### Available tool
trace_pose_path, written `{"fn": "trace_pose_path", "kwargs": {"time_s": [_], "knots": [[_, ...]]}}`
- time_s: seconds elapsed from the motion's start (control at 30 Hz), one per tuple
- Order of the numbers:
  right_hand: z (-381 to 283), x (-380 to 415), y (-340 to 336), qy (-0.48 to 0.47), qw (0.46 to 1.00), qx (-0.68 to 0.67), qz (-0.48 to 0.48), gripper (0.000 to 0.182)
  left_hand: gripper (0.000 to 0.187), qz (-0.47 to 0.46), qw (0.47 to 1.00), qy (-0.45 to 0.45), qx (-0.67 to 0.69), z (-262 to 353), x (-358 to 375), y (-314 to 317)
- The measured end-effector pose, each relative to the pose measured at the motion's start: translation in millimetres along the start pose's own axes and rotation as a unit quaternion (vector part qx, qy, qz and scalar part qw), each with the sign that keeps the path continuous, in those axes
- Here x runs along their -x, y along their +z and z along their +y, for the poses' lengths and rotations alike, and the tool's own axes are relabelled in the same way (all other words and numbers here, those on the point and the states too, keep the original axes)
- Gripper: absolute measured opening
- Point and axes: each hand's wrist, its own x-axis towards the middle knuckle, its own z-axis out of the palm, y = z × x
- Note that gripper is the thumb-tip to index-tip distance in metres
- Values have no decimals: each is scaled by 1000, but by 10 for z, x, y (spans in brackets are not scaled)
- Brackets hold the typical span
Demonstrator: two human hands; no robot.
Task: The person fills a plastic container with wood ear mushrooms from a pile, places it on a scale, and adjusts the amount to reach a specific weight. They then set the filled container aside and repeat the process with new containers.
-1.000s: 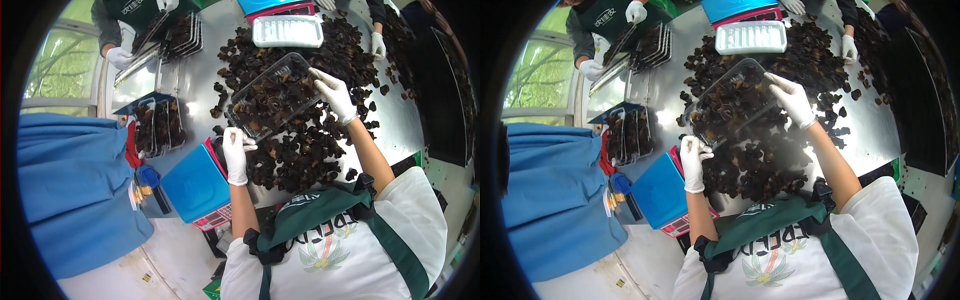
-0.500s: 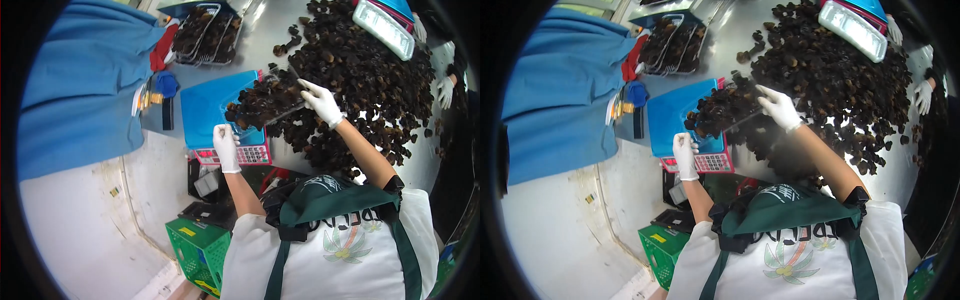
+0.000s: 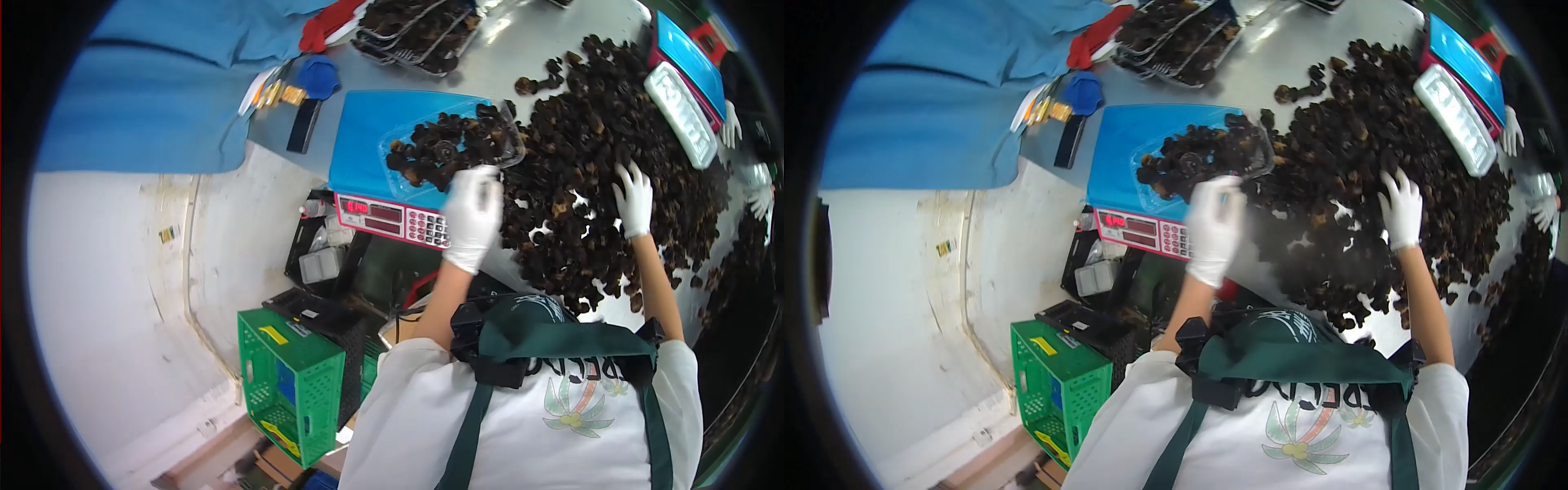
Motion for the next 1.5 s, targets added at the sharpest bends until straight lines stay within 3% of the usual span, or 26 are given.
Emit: {"fn": "trace_pose_path", "kwargs": {"time_s": [0.07, 0.1, 0.17, 0.27, 0.37, 0.57, 0.63, 0.67, 0.77, 0.8, 0.9, 0.97, 1.0, 1.03, 1.1, 1.17, 1.23, 1.27, 1.37, 1.4, 1.43, 1.5], "knots": [[-10, 256, -27, 5, 992, -119, 45, 11, 17, -110, 993, -29, 33, 242, 108, 230], [7, 361, -23, 12, 989, -121, 83, 13, 18, -160, 983, -67, 65, 314, 177, 349], [93, 515, -17, 60, 979, -163, 111, 12, 14, -142, 985, 15, 94, 294, 360, 675], [73, 637, -64, 197, 931, -288, 106, 11, 14, -218, 971, 24, 101, 289, 565, 873], [-344, 445, -382, 163, 927, -317, 118, 10, 14, -374, 926, 18, 44, 193, 630, 883], [-1680, -497, -861, -15, 891, -447, 82, 10, 19, -380, 925, -12, 20, 65, 722, 926], [-2027, -818, -752, -114, 874, -467, 68, 12, 20, -379, 925, -6, 2, 80, 716, 964], [-2161, -947, -659, -156, 872, -463, 47, 14, 21, -422, 906, -33, 1, 119, 669, 961], [-2368, -1219, -391, -226, 883, -412, 9, 18, 21, -412, 910, -34, 28, 140, 681, 906], [-2316, -1245, -406, -229, 868, -440, 15, 18, 22, -399, 916, -22, 39, 83, 720, 927], [-1959, -1137, -565, -45, 863, -502, -8, 17, 22, -389, 920, -42, 21, 14, 744, 893], [-1441, -898, -336, 17, 901, -433, 28, 25, 21, -394, 918, -41, 28, 19, 733, 890], [-1206, -722, -233, 2, 966, -242, 87, 30, 21, -397, 917, -36, 32, 35, 696, 914], [-1000, -477, -139, -10, 989, -39, 141, 36, 20, -400, 915, -29, 36, 59, 677, 935], [-666, 73, 46, 36, 999, -12, 26, 46, 20, -413, 909, -11, 52, 101, 658, 977], [-556, 437, 27, 16, 999, -45, 7, 38, 20, -428, 902, 9, 57, 144, 641, 1000], [-377, 688, 142, 90, 985, -145, -25, 24, 22, -450, 891, 7, 56, 198, 614, 997], [-377, 758, 136, 94, 984, -144, 43, 13, 23, -457, 887, 7, 55, 231, 601, 989], [-459, 804, -33, 165, 955, -231, 86, 13, 18, -469, 881, 23, 59, 214, 689, 1059], [-503, 804, -23, 304, 887, -337, 88, 15, 18, -470, 879, 11, 77, 240, 683, 1053], [-598, 736, -250, 379, 756, -532, 48, 20, 18, -469, 878, -2, 94, 265, 667, 1052], [-667, 656, -474, 418, 673, -608, 59, 15, 20, -398, 899, -16, 180, 198, 701, 1137]]}}
